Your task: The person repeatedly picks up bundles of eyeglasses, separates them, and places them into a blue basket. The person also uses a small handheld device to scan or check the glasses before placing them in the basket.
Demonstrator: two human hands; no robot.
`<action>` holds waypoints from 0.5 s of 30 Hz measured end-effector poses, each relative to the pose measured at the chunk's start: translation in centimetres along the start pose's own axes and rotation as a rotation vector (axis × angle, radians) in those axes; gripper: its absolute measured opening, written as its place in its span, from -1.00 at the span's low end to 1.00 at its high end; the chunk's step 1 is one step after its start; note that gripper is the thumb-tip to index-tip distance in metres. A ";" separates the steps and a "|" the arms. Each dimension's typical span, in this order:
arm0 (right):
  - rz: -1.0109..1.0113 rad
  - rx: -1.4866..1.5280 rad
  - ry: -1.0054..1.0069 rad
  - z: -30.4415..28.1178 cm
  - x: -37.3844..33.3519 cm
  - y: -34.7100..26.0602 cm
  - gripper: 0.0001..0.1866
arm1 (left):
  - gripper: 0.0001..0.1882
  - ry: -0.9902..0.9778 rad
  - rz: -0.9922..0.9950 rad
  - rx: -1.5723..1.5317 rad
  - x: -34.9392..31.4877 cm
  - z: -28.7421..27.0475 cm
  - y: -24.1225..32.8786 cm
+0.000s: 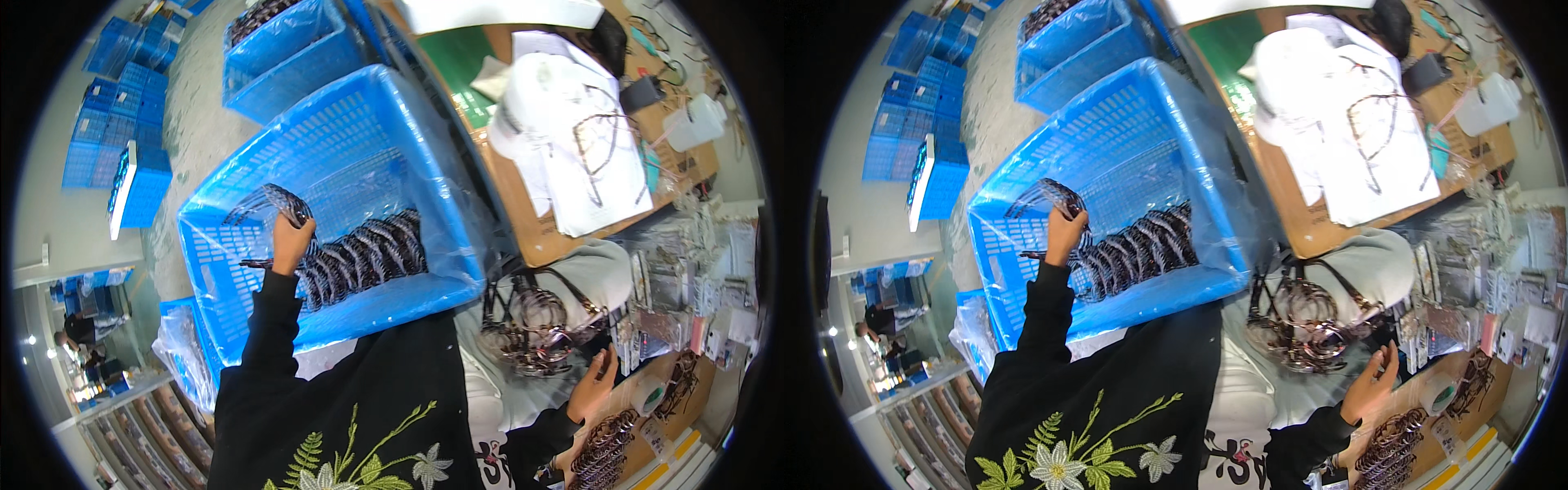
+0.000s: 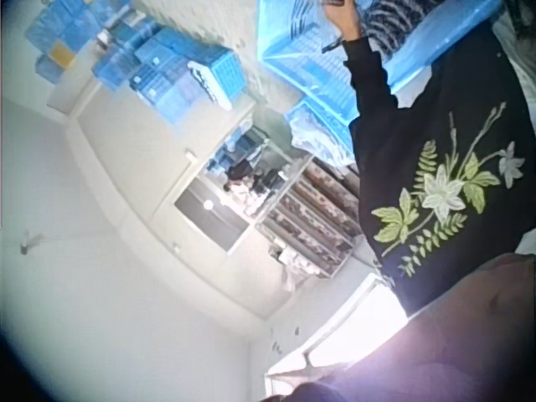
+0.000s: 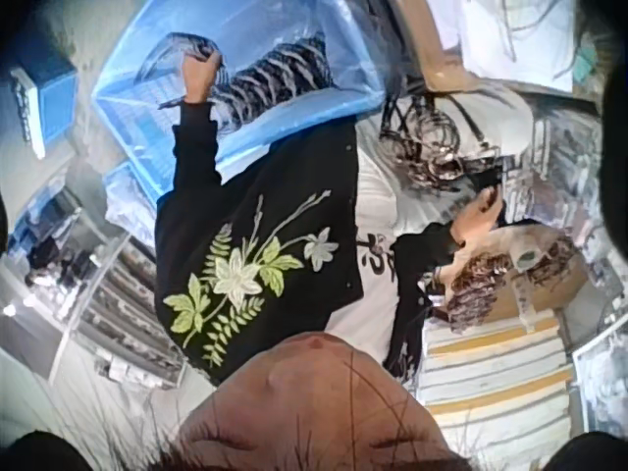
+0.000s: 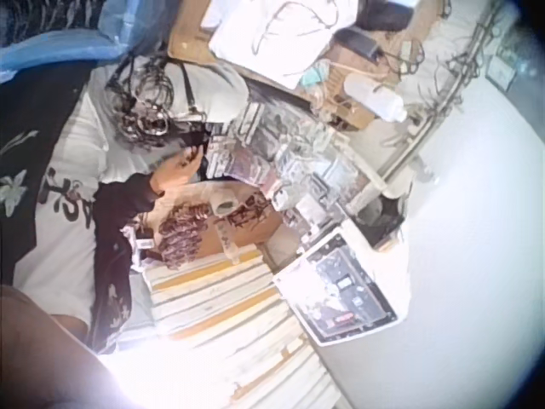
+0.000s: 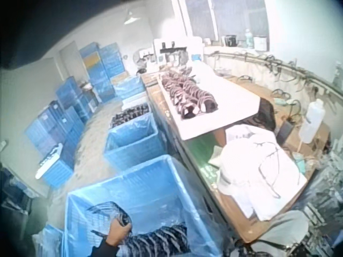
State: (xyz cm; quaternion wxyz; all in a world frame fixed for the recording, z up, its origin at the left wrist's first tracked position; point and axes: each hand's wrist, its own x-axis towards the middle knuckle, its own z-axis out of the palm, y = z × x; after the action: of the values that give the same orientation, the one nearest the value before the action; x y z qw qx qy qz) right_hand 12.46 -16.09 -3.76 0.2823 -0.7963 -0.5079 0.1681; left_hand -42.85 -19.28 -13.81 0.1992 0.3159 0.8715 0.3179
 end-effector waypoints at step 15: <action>-0.137 -0.201 -0.043 1.3 -0.1 -0.4 -0.63 | -0.35 0.031 -0.531 0.386 -4.5 2.9 -29.3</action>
State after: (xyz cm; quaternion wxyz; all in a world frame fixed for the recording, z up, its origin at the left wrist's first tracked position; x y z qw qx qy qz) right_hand 11.45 -15.66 -4.56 0.2009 -0.7803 -0.5812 0.1140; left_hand -50.43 -38.56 -35.16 0.1984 0.1047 0.9705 0.0884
